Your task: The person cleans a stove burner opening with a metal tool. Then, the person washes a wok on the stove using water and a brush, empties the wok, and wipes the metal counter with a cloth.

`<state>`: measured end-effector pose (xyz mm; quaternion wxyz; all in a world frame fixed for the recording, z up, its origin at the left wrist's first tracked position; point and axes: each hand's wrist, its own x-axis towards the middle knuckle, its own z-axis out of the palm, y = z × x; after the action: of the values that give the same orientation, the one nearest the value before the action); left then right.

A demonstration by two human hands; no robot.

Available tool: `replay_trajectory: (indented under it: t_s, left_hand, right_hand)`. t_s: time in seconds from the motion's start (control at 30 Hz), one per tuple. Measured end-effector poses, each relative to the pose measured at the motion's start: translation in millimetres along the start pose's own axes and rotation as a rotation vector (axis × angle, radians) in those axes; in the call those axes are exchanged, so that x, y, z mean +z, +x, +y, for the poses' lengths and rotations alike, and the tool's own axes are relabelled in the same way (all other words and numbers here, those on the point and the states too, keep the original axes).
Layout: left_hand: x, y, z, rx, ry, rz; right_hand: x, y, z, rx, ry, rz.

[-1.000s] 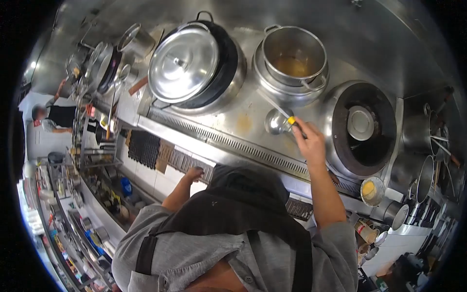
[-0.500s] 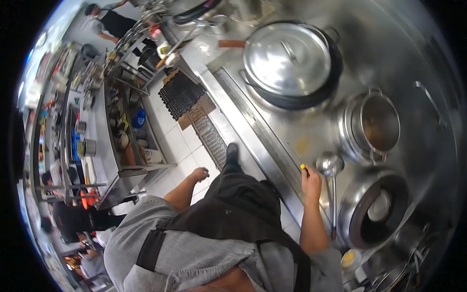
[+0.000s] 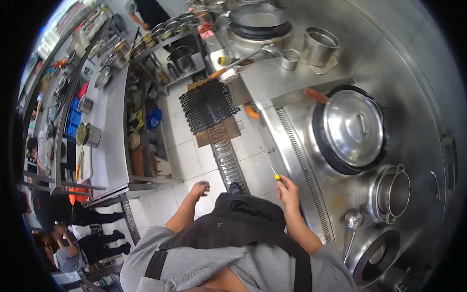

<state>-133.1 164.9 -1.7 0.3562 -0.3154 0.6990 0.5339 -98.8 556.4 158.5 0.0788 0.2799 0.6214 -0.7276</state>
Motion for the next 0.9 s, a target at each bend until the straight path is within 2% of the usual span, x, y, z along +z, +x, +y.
replay_trajectory:
  t_s: [0.1, 0.2, 0.47, 0.53, 0.57, 0.6, 0.63, 0.67, 0.7, 0.73, 0.8, 0.87, 0.9]
  left_hand:
    - [-22, -44, 62, 0.222, -0.173, -0.029]
    - [-38, -57, 93, 0.267, -0.211, -0.112]
    - [-100, 9, 86, 0.046, -0.249, -0.007]
    - [-129, 56, 58, 0.047, 0.072, 0.154]
    - [-151, 90, 28, 0.12, 0.376, 0.215]
    - [-171, 107, 16, 0.074, 0.678, 0.219]
    - [-193, 131, -11, -0.081, 0.723, 0.156]
    - [-219, 148, -35, 0.004, 1.052, -0.01]
    - [-236, 138, -32, -0.062, 0.942, 0.007]
    - [-256, 149, -57, 0.069, 0.969, -0.006]
    - [-275, 128, -12, 0.338, 1.035, -0.017]
    - [-304, 146, 19, -0.017, 0.598, 0.019]
    - [-312, 162, 28, 0.097, 1.141, 0.073]
  right_hand:
    - [84, 34, -35, 0.06, -0.079, -0.187]
    - [150, 68, -76, 0.026, -0.007, -0.273]
    - [238, 156, -155, -0.049, 0.207, -0.391]
    - [254, 185, -163, -0.045, 0.228, -0.396]
    - [262, 202, -167, -0.043, 0.241, -0.389]
    - [270, 219, -171, -0.042, 0.255, -0.38]
    - [279, 239, -174, -0.044, 0.268, -0.377]
    - [290, 261, -178, -0.044, 0.277, -0.377]
    - [301, 283, -183, -0.063, 0.269, -0.382]
    - [312, 304, -193, -0.085, 0.266, -0.379]
    - [336, 345, -222, -0.097, 0.264, -0.349]
    - [357, 383, -259, -0.187, 0.082, -0.36]
    - [366, 400, -276, -0.233, 0.017, -0.312]
